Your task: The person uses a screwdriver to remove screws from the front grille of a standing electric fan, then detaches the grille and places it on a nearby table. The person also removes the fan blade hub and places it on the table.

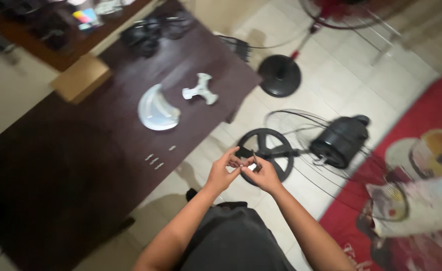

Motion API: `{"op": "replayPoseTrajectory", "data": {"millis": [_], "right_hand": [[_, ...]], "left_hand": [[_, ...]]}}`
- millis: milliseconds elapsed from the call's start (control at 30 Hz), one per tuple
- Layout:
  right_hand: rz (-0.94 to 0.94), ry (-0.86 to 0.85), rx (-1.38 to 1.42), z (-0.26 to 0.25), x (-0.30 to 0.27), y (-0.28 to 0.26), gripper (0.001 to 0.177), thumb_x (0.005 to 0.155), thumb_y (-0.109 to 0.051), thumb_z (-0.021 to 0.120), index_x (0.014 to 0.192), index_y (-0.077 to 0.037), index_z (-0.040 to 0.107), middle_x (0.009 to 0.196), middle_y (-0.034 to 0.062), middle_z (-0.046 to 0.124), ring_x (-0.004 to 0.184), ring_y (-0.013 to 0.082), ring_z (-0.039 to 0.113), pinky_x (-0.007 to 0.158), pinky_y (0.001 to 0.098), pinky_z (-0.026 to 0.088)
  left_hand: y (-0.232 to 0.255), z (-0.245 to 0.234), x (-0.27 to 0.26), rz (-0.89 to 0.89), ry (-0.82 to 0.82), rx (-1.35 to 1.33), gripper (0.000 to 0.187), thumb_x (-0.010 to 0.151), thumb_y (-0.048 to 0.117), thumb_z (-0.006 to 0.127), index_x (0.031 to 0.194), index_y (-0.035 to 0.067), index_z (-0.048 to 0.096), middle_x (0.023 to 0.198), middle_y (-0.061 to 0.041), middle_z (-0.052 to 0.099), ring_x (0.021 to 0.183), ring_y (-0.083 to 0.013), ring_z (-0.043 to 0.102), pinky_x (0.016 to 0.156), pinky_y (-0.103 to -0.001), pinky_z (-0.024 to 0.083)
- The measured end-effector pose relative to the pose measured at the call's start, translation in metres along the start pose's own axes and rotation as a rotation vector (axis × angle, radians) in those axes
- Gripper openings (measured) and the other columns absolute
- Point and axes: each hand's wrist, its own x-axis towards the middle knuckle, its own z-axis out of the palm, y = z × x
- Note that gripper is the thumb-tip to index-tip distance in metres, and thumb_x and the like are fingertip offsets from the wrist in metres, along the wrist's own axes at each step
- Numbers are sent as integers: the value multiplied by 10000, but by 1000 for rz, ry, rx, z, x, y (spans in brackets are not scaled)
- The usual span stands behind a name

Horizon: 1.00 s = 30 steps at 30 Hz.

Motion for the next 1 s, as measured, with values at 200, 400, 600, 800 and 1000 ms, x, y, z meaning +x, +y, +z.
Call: {"op": "replayPoseTrajectory", "data": {"millis": [200,400,600,800,1000], "right_hand": [[-67,-88,-63,97,36,-34,193,868,-185,805,920,-34,697,785,-25,693,690,28,583,619,227,489],[-74,-196,-60,176,73,-45,188,878,-200,777,945,-29,735,823,-11,742,679,38,615,617,229,497],[-108,-134,-155,219,94,-50,176,891,-170,755,1008,-40,771,789,-13,751,599,32,573,552,224,464],[-187,-216,-228,223,119,-57,176,873,-112,781,1034,-45,761,733,-1,725,574,21,549,535,214,454],[-281,-251,-346,217,145,-60,204,807,-38,779,1008,-52,749,790,14,694,568,69,487,532,252,437]], "left_hand": [[-4,-92,-36,166,202,237,596,883,4,743,1443,38,543,1009,-117,742,920,-255,728,843,-354,583],[-17,-153,-67,161,389,313,620,887,6,742,1467,26,522,1051,-159,742,951,-296,727,848,-380,575],[-44,-182,-71,-70,534,-59,519,951,-22,612,1460,-23,513,1141,-149,769,1029,-213,768,902,-325,603],[-86,-182,-57,-149,574,-364,504,974,-71,495,1476,-76,453,1231,-183,718,1102,-201,717,976,-304,574],[-137,-173,-41,-177,587,-527,451,1009,-38,484,1457,-71,460,1227,-206,694,1096,-229,712,982,-321,568]]}}
